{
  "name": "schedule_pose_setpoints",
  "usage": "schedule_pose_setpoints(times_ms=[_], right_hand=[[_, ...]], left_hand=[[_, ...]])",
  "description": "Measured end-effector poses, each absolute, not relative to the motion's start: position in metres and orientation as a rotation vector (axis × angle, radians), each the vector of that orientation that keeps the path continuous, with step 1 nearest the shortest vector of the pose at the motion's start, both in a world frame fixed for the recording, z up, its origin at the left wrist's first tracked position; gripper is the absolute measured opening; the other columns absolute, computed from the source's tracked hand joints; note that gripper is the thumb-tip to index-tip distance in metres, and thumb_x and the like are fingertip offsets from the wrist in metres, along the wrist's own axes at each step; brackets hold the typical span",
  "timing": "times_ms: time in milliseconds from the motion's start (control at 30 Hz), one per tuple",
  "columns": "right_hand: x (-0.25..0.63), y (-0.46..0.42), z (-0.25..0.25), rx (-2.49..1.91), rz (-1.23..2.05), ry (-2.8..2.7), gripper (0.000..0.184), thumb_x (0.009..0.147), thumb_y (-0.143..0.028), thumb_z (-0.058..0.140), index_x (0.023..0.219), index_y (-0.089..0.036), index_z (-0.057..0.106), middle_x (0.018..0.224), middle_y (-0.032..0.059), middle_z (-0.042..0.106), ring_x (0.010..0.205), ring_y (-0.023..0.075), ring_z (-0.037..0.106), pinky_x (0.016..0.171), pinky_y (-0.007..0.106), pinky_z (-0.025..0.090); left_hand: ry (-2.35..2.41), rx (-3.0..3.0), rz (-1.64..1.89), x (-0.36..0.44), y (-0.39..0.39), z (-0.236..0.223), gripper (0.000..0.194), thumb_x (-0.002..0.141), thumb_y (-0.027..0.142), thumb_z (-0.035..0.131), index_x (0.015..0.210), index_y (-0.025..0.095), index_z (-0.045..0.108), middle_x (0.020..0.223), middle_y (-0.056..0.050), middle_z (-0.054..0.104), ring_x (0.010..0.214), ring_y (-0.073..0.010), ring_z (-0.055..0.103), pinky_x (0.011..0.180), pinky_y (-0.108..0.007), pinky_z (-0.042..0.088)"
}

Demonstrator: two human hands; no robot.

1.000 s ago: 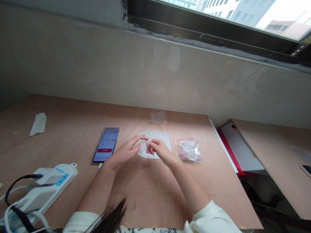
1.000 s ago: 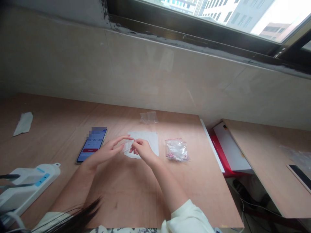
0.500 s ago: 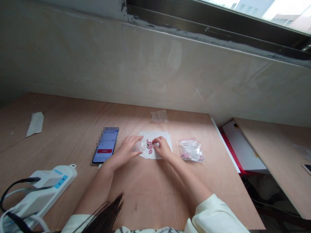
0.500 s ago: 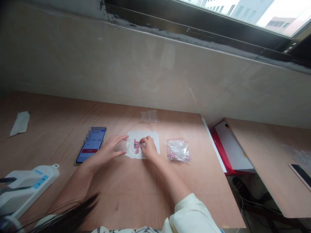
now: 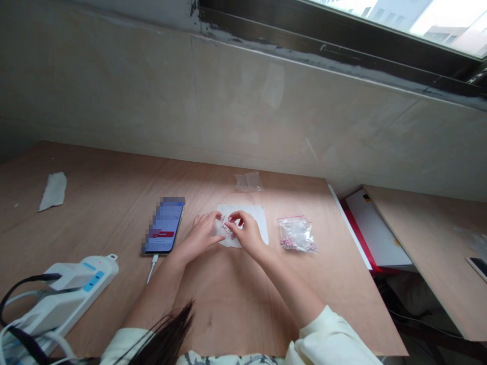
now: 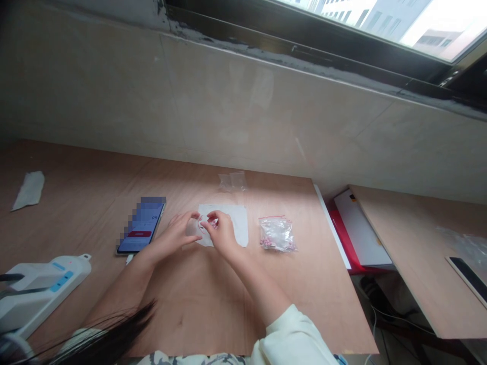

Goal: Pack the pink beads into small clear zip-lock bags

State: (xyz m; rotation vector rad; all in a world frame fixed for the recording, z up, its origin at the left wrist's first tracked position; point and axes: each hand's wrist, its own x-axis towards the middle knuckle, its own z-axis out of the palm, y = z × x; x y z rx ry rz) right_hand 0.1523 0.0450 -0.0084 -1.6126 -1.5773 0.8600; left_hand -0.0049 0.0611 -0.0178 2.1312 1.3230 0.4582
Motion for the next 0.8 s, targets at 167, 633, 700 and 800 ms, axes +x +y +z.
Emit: schedule_pose_setpoints(times_ms=[167,633,700,800], right_hand=[[0.156,0.028,-0.027,-1.89,0.629,-1.624,0.009,0.069,-0.024,0.053,0.072,-0.015,0.051,0.076,0.0067,0.054,0.074,0.0181,0.048,0.065,0.028,0.037],[0.159,0.012,-0.044,-1.802,0.654,-1.75,0.008,0.071,-0.013,0.048,0.065,-0.018,0.05,0.073,0.0043,0.053,0.071,0.0162,0.048,0.064,0.027,0.037],[0.16,0.011,-0.043,-1.771,0.667,-1.716,0.007,0.072,-0.014,0.048,0.066,-0.018,0.05,0.073,0.0042,0.054,0.071,0.0162,0.048,0.065,0.028,0.037],[0.157,0.014,-0.035,-1.705,0.74,-1.589,0.006,0.072,-0.018,0.049,0.068,-0.017,0.052,0.072,0.0035,0.056,0.069,0.0152,0.05,0.063,0.027,0.038]], left_hand=[[1.358,2.114,0.476,-0.012,0.059,-0.017,0.042,0.062,0.029,0.06,0.1,0.021,0.043,0.106,-0.004,0.052,0.099,-0.0238,0.045,0.085,-0.035,0.031],[1.341,2.121,0.409,-0.014,0.055,-0.016,0.04,0.062,0.025,0.059,0.099,0.02,0.044,0.106,-0.005,0.053,0.1,-0.0233,0.045,0.086,-0.035,0.029],[1.329,2.124,0.395,-0.013,0.055,-0.017,0.039,0.062,0.025,0.059,0.098,0.021,0.043,0.106,-0.005,0.053,0.101,-0.0229,0.045,0.087,-0.036,0.027],[1.307,2.126,0.385,-0.011,0.053,-0.017,0.04,0.062,0.025,0.059,0.098,0.021,0.043,0.107,-0.005,0.053,0.102,-0.0227,0.044,0.089,-0.037,0.025]])
